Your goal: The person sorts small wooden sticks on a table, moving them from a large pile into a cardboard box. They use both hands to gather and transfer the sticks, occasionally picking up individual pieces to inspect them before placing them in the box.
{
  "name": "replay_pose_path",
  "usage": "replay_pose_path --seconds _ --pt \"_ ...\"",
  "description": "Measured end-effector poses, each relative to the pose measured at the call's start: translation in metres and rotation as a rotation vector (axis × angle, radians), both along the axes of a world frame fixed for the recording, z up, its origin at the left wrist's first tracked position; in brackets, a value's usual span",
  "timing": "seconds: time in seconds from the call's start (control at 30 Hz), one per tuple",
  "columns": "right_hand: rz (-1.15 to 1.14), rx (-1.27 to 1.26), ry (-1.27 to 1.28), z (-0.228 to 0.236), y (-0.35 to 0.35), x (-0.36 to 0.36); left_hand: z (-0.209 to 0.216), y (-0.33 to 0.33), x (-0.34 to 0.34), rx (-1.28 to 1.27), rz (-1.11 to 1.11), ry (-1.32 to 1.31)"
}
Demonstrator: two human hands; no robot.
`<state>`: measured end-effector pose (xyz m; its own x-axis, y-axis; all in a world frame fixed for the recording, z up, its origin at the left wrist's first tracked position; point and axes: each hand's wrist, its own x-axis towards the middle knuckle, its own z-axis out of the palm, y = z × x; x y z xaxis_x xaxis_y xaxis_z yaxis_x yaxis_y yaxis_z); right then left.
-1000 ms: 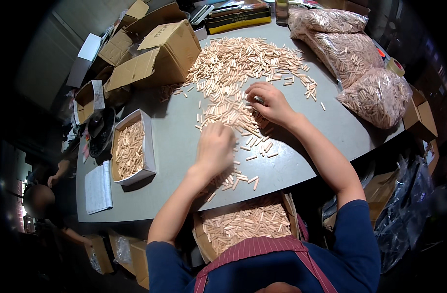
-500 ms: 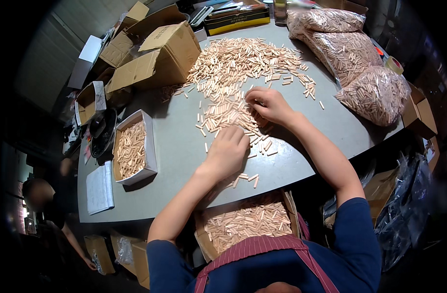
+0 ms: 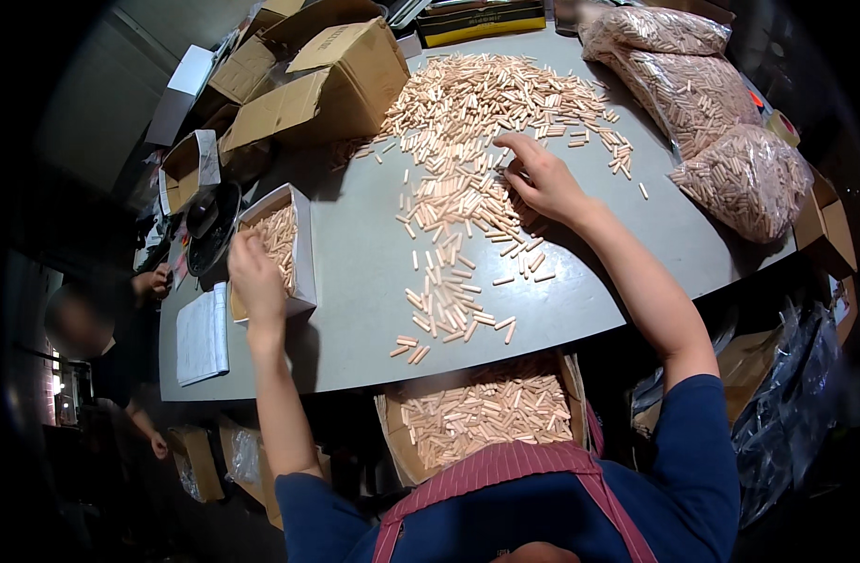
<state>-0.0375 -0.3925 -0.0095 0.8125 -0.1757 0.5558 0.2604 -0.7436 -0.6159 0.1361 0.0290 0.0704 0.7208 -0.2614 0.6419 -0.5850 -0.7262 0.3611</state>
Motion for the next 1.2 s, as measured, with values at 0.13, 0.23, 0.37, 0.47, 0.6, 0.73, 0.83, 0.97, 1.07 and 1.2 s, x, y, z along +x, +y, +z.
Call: replay_pose_path --seconds 0.13,0.23,0.37,0.47,0.6,0.73,0.83,0.97,1.07,1.2 --pt "0.044 -0.163 -0.099 -0.017 -0.013 0.008 -0.018 0.044 0.033 0.240 0.143 -0.020" --pt "0.030 -0.030 0.016 -0.009 -0.011 0.004 -0.025 0.023 -0.007 0.210 0.002 -0.182" --pt "-0.024 -0.029 -0.015 -0.013 -0.019 0.005 -0.036 -0.009 -0.078 0.181 -0.330 -0.086" --pt "-0.028 -0.043 -0.043 -0.015 -0.017 0.007 -0.054 -0.015 -0.106 0.244 -0.488 0.077" --pt "0.014 -0.068 -0.046 -0.016 -0.016 0.007 -0.066 -0.018 -0.134 0.133 -0.572 0.206" --pt "0.022 -0.130 -0.064 -0.019 -0.016 0.008 -0.063 -0.026 -0.150 0.102 -0.635 0.200" --pt "0.026 -0.145 -0.048 -0.021 -0.020 0.008 -0.064 -0.036 -0.147 0.115 -0.649 0.174" --pt "0.040 -0.110 -0.001 -0.018 -0.020 0.007 -0.062 -0.045 -0.143 0.154 -0.657 0.128" --pt "0.040 -0.103 0.013 -0.018 -0.020 0.006 -0.059 -0.049 -0.140 0.200 -0.720 0.068" --pt "0.052 -0.143 0.000 -0.019 -0.022 0.006 -0.056 -0.056 -0.141 0.236 -0.768 0.035"
